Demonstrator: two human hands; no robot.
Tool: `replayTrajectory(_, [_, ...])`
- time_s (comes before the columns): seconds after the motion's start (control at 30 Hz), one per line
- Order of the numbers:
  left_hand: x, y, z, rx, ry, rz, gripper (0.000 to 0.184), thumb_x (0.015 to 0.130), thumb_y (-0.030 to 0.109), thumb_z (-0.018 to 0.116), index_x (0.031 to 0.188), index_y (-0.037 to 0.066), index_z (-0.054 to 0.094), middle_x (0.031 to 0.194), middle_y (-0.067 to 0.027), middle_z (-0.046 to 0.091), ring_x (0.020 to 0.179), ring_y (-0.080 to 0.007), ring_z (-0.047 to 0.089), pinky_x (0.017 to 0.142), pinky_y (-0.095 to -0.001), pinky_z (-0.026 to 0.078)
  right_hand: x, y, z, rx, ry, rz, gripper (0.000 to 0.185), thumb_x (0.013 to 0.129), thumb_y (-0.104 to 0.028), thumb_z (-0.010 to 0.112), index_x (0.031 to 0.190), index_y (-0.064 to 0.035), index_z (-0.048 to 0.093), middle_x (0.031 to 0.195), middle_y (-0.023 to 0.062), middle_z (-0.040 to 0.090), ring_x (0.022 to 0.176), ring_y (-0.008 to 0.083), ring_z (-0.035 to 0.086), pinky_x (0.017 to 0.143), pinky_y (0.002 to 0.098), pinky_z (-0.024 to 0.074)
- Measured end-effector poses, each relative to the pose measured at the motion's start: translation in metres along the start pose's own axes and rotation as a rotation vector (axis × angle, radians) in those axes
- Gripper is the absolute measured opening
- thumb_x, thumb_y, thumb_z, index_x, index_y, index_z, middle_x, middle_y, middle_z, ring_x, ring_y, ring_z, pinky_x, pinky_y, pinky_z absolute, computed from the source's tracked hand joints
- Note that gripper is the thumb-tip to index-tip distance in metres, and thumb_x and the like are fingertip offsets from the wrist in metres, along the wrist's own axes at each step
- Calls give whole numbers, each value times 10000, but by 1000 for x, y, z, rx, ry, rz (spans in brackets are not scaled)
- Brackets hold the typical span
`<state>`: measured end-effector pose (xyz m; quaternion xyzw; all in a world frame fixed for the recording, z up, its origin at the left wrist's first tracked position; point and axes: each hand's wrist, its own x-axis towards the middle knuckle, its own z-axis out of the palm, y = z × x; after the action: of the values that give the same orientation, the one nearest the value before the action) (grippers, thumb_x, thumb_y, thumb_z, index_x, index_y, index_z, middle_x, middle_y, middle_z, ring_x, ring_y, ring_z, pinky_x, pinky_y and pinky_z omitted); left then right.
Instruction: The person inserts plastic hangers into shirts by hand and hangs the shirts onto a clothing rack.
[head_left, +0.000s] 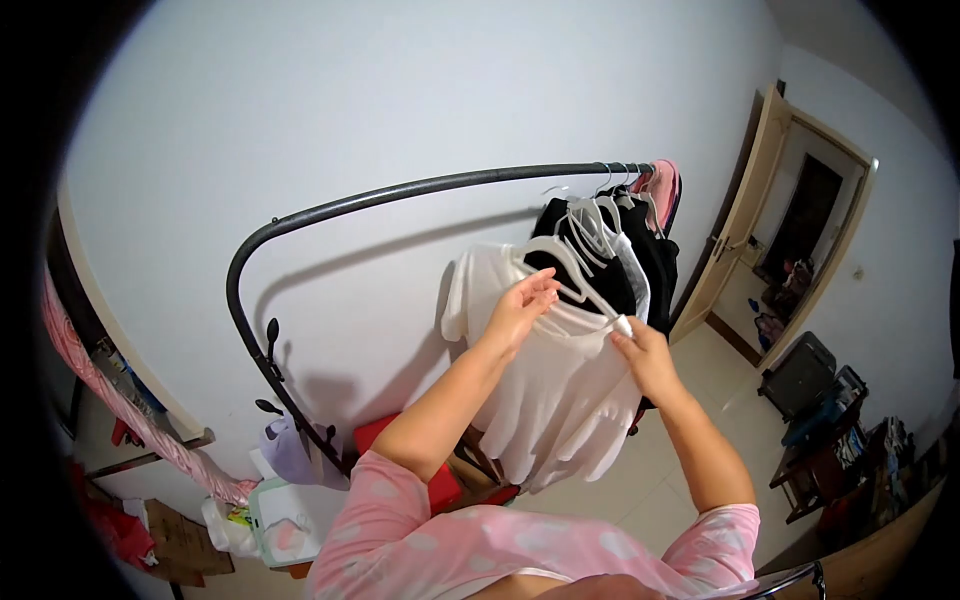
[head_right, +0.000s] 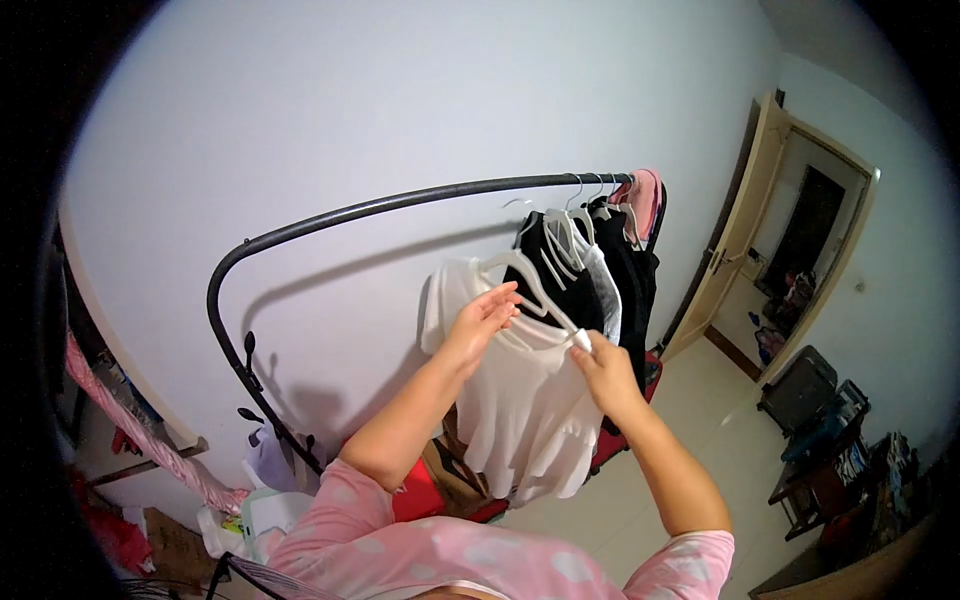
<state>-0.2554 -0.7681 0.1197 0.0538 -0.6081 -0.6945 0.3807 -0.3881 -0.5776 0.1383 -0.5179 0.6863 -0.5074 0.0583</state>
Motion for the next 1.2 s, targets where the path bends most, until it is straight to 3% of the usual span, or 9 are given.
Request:
replayTrajectory(0.13, [-17, 0, -13, 41, 32, -47, 387, 920, 184, 581, 1273, 38, 512, 1134, -59, 568, 992, -121, 530, 859, -266, 421, 27, 5, -13, 173, 64, 40, 230, 868, -166, 576, 1018, 3, 617, 802, 70, 630, 729, 132, 561, 685, 294, 452])
replayTrajectory(0.3, [-38, -3, -24, 65, 53, -119, 342, 918, 188, 581, 1224, 40, 542, 1073, -34, 574, 960, -108, 524, 859, -256, 409, 63, 4, -13, -60, 124, 6, 271, 861, -198, 582, 1009, 27, 617, 824, 138, 649, 747, 196, 597, 717, 335, 458])
replayTrajectory(0.4, [-49, -7, -35, 66, 34, -148, 330, 918, 187, 580, 1211, 37, 548, 1058, -23, 576, 957, -104, 521, 866, -252, 403, 76, 6, -4, -142, 123, 30, 240, 871, -161, 574, 1014, 27, 617, 838, 68, 631, 770, 132, 558, 711, 295, 441])
replayTrajectory(0.53, [-63, -4, -48, 52, 43, -157, 321, 919, 200, 586, 1190, 31, 555, 1013, -3, 573, 943, -101, 516, 858, -252, 404, 77, 8, 11, -190, 176, 11, 232, 868, -162, 577, 988, 34, 606, 825, 99, 629, 763, 155, 562, 705, 301, 440])
replayTrajectory(0.77, [-75, -6, -63, 48, -2, -182, 309, 916, 199, 593, 1178, 38, 560, 992, 4, 572, 920, -101, 517, 848, -254, 404, 62, 22, 29, -312, 147, -49, 330, 893, -215, 576, 1152, -17, 526, 881, 208, 642, 827, 330, 630, 766, 379, 472])
replayTrajectory(0.87, [-80, -15, -61, 6, -66, -227, 303, 912, 193, 598, 1172, 41, 562, 997, 1, 573, 923, -97, 514, 847, -253, 403, 41, 6, 27, -282, 157, 46, 382, 884, -217, 598, 1211, -41, 505, 936, 206, 649, 873, 332, 638, 782, 376, 478])
replayTrajectory(1.0, [-90, -37, -47, -17, -154, -293, 279, 909, 184, 602, 1156, 60, 561, 1032, -6, 576, 945, -91, 522, 832, -244, 405, -2, 9, 17, -201, 310, 34, 404, 840, -109, 640, 1216, -35, 514, 985, 141, 653, 842, 230, 626, 770, 317, 486])
replayTrajectory(1.07, [-97, -47, -31, -49, -212, -337, 277, 904, 167, 603, 1154, 59, 558, 1042, -13, 574, 960, -94, 525, 844, -242, 408, -33, 4, 12, -234, 405, 28, 325, 749, 26, 659, 1064, -37, 603, 867, 67, 585, 697, 182, 513, 693, 295, 465])
replayTrajectory(1.2, [-112, -68, 13, -79, -379, -458, 307, 887, 118, 605, 1176, 34, 543, 1097, -45, 562, 1025, -124, 525, 926, -253, 407, -110, 14, -10, -389, 428, 124, 336, 674, 149, 567, 933, -52, 645, 826, 68, 488, 709, 179, 483, 691, 284, 444])
